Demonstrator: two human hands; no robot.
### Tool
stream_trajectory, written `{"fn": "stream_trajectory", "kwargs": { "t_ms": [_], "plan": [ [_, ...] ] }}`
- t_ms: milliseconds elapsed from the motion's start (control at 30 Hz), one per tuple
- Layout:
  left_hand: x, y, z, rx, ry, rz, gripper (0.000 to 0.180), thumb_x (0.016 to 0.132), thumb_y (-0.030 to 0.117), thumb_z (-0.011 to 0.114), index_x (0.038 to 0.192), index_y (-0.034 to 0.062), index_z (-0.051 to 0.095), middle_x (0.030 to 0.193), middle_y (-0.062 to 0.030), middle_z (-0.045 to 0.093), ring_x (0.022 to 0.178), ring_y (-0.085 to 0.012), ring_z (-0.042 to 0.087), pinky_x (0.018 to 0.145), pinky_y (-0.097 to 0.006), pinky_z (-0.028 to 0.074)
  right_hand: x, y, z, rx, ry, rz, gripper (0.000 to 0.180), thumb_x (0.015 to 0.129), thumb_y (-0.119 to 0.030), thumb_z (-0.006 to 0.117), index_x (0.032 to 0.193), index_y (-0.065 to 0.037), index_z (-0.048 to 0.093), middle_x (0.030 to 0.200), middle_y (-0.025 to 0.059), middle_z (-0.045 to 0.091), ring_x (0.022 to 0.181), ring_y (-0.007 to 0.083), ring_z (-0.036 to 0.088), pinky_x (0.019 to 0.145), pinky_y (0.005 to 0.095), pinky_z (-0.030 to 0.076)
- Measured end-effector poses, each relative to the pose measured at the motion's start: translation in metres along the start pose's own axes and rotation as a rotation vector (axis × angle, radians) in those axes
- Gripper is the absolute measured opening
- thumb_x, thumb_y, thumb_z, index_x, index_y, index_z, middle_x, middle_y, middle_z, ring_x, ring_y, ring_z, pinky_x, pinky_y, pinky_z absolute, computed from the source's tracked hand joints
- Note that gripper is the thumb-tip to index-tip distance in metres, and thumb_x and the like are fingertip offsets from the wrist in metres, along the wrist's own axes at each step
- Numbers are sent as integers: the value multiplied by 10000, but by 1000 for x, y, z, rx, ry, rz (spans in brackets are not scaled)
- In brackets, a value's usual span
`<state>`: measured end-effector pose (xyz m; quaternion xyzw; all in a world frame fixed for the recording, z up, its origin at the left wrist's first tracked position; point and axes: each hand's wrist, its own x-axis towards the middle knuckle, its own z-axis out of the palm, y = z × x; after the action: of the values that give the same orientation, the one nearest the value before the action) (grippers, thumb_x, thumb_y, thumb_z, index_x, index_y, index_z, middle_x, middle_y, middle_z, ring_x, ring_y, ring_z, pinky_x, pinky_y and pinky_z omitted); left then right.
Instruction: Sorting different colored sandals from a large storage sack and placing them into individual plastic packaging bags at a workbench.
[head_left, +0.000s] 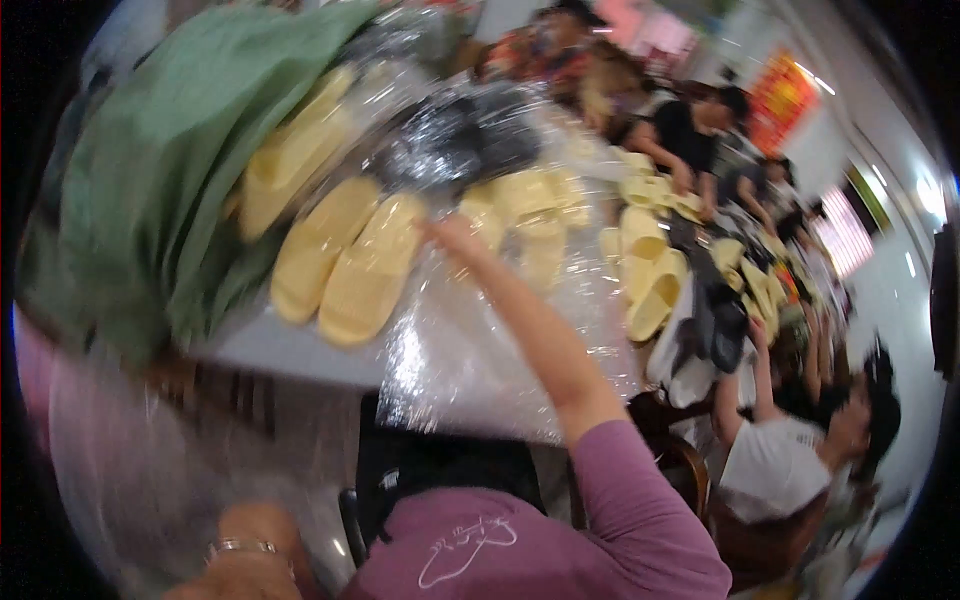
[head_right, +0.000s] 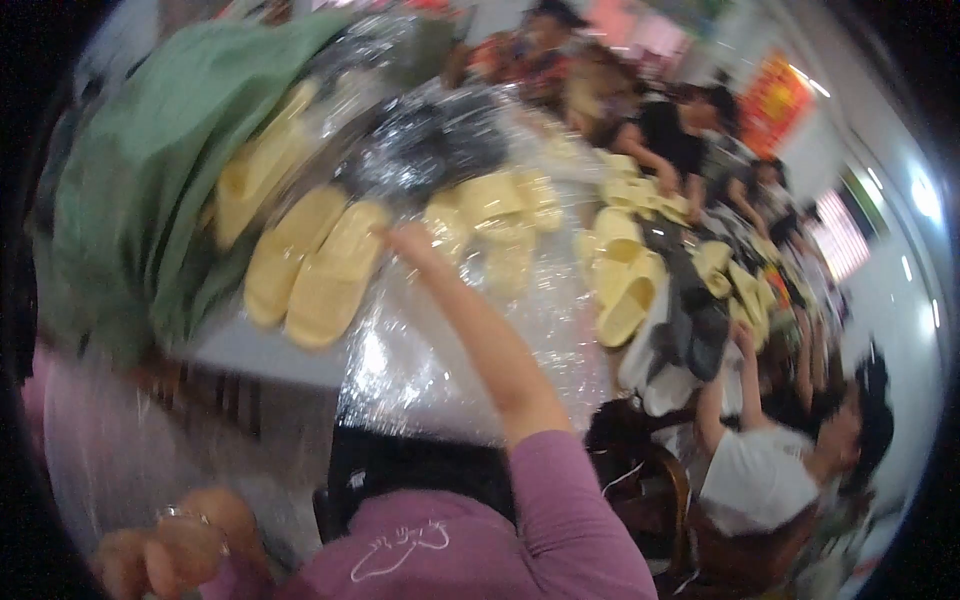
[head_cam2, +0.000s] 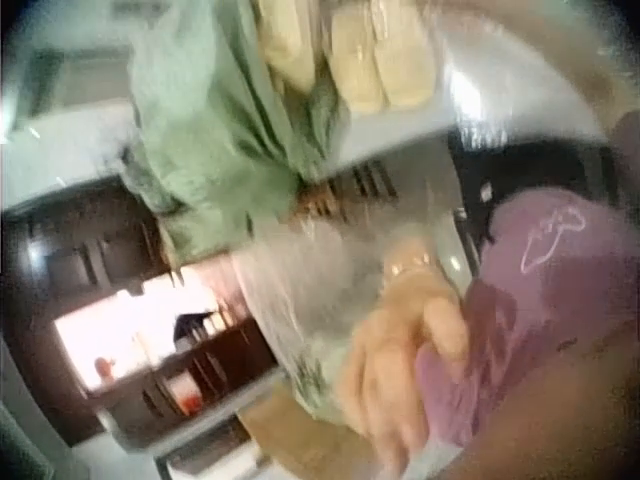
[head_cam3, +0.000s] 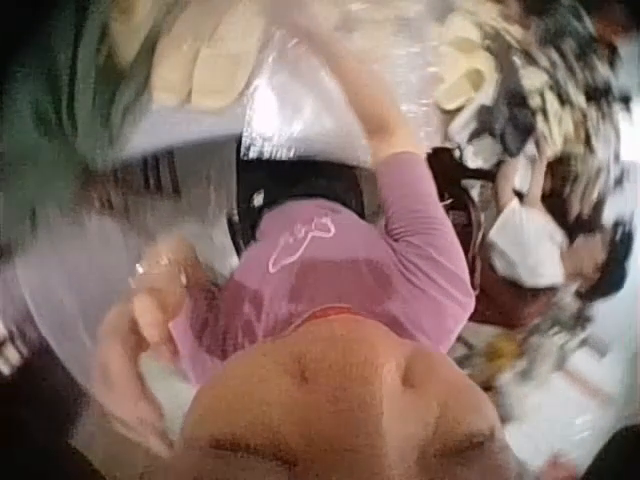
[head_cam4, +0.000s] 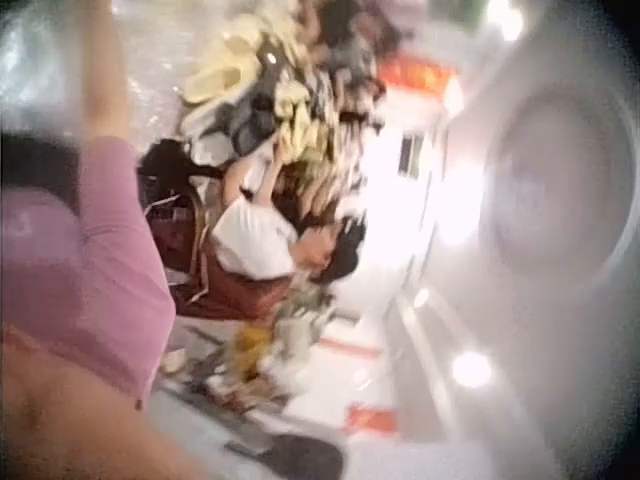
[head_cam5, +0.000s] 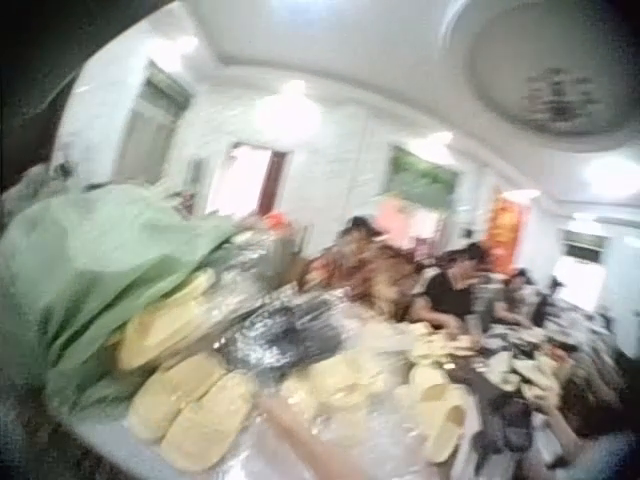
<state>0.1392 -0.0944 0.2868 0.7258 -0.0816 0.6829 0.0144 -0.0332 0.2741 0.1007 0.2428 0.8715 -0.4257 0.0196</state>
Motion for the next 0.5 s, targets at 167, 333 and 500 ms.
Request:
{"fn": "stream_trajectory", "kwargs": {
  "t_ms": [167,333,500],
  "plan": [
    [-97,-38,-17,858,43,-1297,209,771,-101,523,954,-30,596,953,-163,647,941,-289,632,842,-360,495,-6,-35,45,196,244,-121,366,673,-275,674,819,61,679,876,237,668,864,353,659,745,419,509],
    [-232,-122,-64,1215,-571,-1247,427,776,52,554,1201,33,523,1251,-154,508,1227,-348,421,1082,-519,256,-50,-57,32,949,24,-303,221,754,-279,665,775,-59,680,827,66,635,799,158,549,794,358,435],
    [-255,-116,-82,1417,-604,-1364,580,787,284,570,1300,36,458,1349,-174,425,1310,-401,281,1088,-576,153,-132,-91,33,1545,-528,-441,206,925,-308,530,959,-118,602,961,-9,551,881,201,522,717,468,450]
  ]
}}
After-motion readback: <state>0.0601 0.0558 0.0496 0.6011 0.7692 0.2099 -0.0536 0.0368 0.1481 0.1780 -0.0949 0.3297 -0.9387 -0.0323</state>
